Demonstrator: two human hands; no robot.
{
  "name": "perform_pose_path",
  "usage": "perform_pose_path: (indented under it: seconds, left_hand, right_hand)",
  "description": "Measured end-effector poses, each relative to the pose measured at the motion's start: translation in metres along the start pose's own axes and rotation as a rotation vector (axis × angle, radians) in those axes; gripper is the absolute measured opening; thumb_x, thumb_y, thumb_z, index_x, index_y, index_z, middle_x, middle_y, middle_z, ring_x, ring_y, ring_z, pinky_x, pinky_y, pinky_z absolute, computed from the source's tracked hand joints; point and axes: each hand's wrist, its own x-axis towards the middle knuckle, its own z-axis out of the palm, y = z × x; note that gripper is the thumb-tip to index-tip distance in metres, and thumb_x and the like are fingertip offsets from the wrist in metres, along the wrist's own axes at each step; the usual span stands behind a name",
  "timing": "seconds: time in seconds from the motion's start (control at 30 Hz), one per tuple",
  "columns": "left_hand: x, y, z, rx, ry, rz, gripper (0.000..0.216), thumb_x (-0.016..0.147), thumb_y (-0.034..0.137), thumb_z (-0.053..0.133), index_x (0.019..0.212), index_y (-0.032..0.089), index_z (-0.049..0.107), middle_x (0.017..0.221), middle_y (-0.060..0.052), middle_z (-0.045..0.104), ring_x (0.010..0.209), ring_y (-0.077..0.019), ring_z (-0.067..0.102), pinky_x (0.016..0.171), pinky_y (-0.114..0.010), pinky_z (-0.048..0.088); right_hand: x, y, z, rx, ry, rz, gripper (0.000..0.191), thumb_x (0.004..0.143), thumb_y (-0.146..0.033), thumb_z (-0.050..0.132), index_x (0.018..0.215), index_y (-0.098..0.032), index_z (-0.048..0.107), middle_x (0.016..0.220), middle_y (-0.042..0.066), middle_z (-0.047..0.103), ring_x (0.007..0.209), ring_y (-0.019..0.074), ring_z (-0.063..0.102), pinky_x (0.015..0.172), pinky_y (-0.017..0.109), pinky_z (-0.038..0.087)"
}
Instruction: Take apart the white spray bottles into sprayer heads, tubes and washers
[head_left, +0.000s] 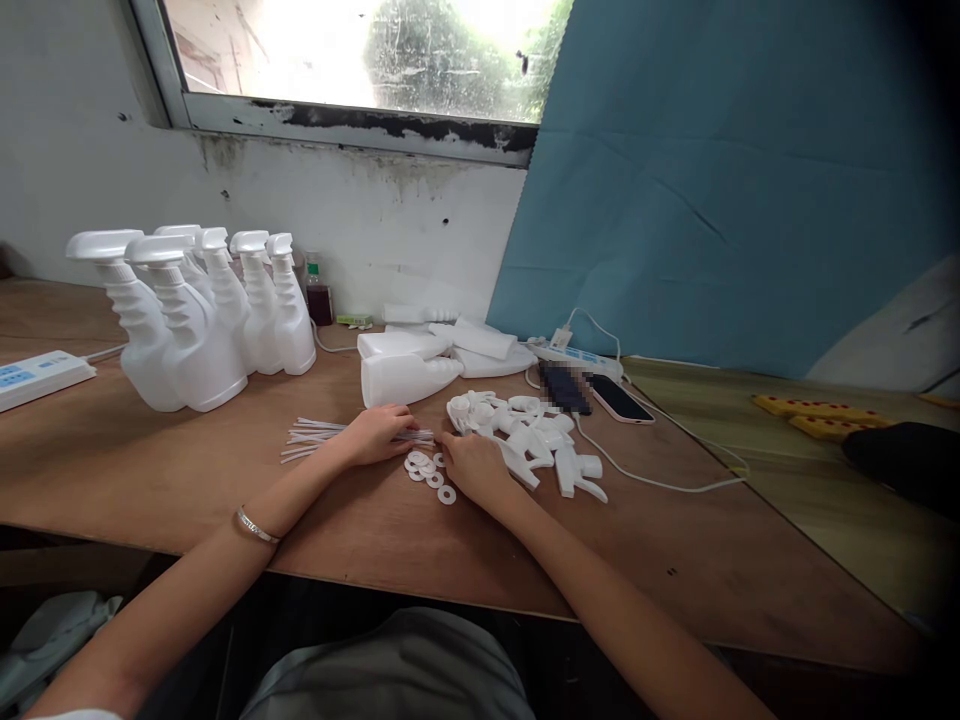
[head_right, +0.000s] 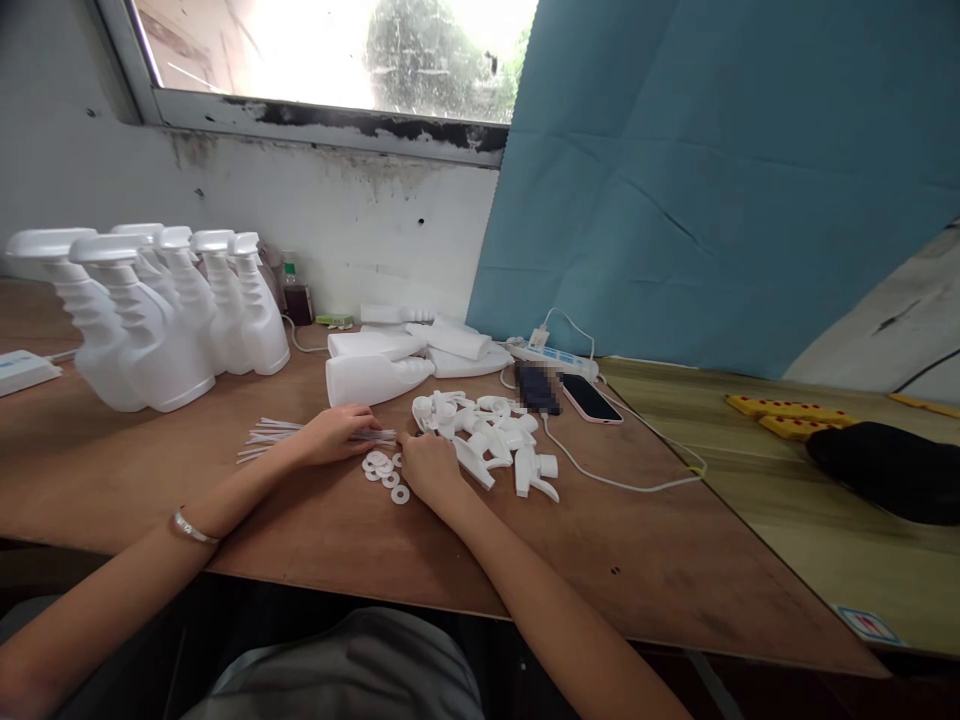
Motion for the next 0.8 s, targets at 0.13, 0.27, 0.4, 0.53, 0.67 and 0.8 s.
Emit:
perform_pose_path:
  seconds: [0.13,0.27,0.4,0.53,0.67,0.8]
  left_hand:
    - [0.0007,-0.0011,0.0016,-0.002,0.003,-0.003,0.021,0.081,0.032,0.051,0.095,0.019,0.058,0.094,-0.006,0.058,0.085,-0.0182,0.056,0.071,-0.025,0.042]
    - [0.0011,-0.0001,0.0009,0.000,0.003,-0.010,0.020,0.080,0.031,0.052,0.094,0.019,0.059,0.093,-0.006,0.059,0.084,-0.0186,0.056,0.070,-0.026,0.042]
    - [0.0007,0.0006,-0.0007,-0.003,-0.003,-0.008,0.019,0.078,0.027,0.054,0.095,0.019,0.059,0.093,-0.006,0.059,0.084,-0.0187,0.057,0.069,-0.025,0.042]
    - [0.0005,-0.0005,-0.0004,-0.013,-0.003,0.015,0.018,0.080,0.025,0.052,0.095,0.019,0.059,0.093,-0.005,0.059,0.085,-0.0183,0.057,0.070,-0.025,0.042]
    - [0.0010,-0.0023,0.0013,-0.026,-0.006,0.053,0.018,0.082,0.026,0.050,0.096,0.019,0.059,0.093,-0.005,0.059,0.084,-0.0168,0.057,0.070,-0.023,0.042]
    - [0.0015,-0.0035,0.0024,-0.029,-0.004,0.078,0.018,0.082,0.026,0.049,0.095,0.019,0.059,0.092,-0.005,0.059,0.083,-0.0167,0.057,0.069,-0.023,0.041]
  right_hand:
    - [-0.0007,-0.0007,-0.0015,0.002,0.003,0.012,0.031,0.090,-0.027,0.031,0.107,-0.022,0.056,0.085,0.010,0.067,0.081,0.0223,0.064,0.067,0.031,0.044]
    - [-0.0009,-0.0012,-0.0019,0.007,0.022,0.034,0.032,0.091,-0.031,0.029,0.100,-0.020,0.058,0.085,0.010,0.066,0.080,0.0216,0.063,0.067,0.030,0.043]
    - [-0.0013,-0.0013,-0.0015,0.020,0.039,0.016,0.029,0.090,-0.035,0.033,0.100,-0.021,0.057,0.085,0.008,0.067,0.080,0.0204,0.063,0.065,0.027,0.042]
    - [-0.0013,-0.0007,-0.0012,0.021,0.040,0.007,0.030,0.089,-0.038,0.035,0.100,-0.022,0.057,0.085,0.008,0.067,0.080,0.0205,0.063,0.065,0.027,0.041]
    - [-0.0007,-0.0002,-0.0010,0.019,0.038,0.009,0.030,0.089,-0.037,0.034,0.099,-0.021,0.058,0.084,0.008,0.067,0.080,0.0205,0.063,0.065,0.027,0.041]
    - [0.0002,0.0001,0.0003,0.022,0.052,0.019,0.030,0.090,-0.036,0.034,0.097,-0.022,0.059,0.083,0.008,0.067,0.079,0.0207,0.063,0.064,0.027,0.041]
